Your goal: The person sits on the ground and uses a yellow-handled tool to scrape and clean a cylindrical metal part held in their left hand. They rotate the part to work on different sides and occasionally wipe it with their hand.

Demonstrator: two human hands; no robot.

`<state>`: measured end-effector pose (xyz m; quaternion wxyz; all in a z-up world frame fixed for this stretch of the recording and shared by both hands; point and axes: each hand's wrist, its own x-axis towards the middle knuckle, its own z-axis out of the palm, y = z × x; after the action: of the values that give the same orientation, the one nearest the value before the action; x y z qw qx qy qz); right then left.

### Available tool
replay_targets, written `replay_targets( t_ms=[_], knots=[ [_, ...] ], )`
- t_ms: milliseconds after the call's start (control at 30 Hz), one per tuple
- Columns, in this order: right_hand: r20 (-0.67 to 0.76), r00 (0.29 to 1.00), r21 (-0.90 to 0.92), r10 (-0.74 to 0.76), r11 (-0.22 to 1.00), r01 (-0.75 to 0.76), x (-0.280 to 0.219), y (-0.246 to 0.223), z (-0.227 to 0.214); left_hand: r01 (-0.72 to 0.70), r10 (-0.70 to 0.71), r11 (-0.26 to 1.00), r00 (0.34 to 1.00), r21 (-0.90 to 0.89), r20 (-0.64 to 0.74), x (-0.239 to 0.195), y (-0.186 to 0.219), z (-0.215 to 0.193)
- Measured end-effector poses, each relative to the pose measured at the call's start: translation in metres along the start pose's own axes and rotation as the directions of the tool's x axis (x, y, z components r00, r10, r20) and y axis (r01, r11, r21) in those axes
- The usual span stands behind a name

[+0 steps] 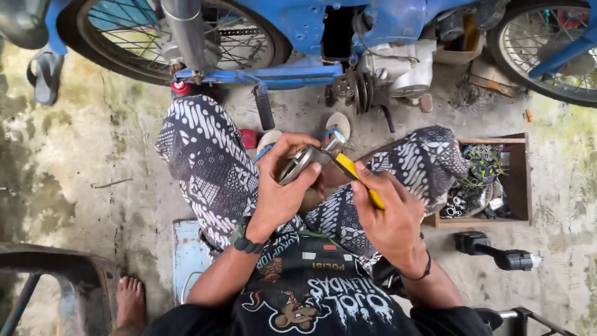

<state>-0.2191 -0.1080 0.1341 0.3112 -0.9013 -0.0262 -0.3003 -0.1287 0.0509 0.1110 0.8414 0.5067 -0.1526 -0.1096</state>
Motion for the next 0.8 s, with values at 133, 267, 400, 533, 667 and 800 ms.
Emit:
replay_targets(
  t_ms=[133, 267, 400, 533, 667, 800],
  knots=[
    [0.009, 1.000, 0.060, 0.023, 0.998, -0.024, -0.009, 0.002, -0.007, 0.017, -0.015, 0.998, 1.000, -0.068, 0.022, -0.010, 0.002, -0.004],
    [0.036, 0.999, 0.090, 0.027, 0.996, -0.030, -0.033, 0.012, -0.005, -0.049, 0.051, 0.998, 0.998, -0.047, 0.027, -0.016, 0.007, -0.007],
    [0.079, 0.997, 0.085, -0.017, 0.996, 0.010, -0.053, 0.016, 0.000, -0.092, 0.092, 0.995, 0.996, -0.036, 0.012, -0.025, 0.012, -0.011],
    [0.077, 0.996, 0.112, -0.045, 0.993, 0.036, -0.043, -0.001, -0.011, -0.101, 0.102, 0.994, 0.994, -0.028, 0.029, -0.037, 0.022, -0.012],
    [0.138, 0.988, 0.065, -0.065, 0.996, 0.057, -0.041, -0.017, -0.016, -0.122, 0.123, 0.992, 0.992, -0.029, 0.038, -0.044, 0.033, -0.012],
    [0.128, 0.989, 0.030, -0.077, 0.997, 0.073, -0.035, -0.019, -0.020, -0.113, 0.115, 0.992, 0.992, -0.052, 0.048, -0.043, 0.037, -0.012]
  ],
)
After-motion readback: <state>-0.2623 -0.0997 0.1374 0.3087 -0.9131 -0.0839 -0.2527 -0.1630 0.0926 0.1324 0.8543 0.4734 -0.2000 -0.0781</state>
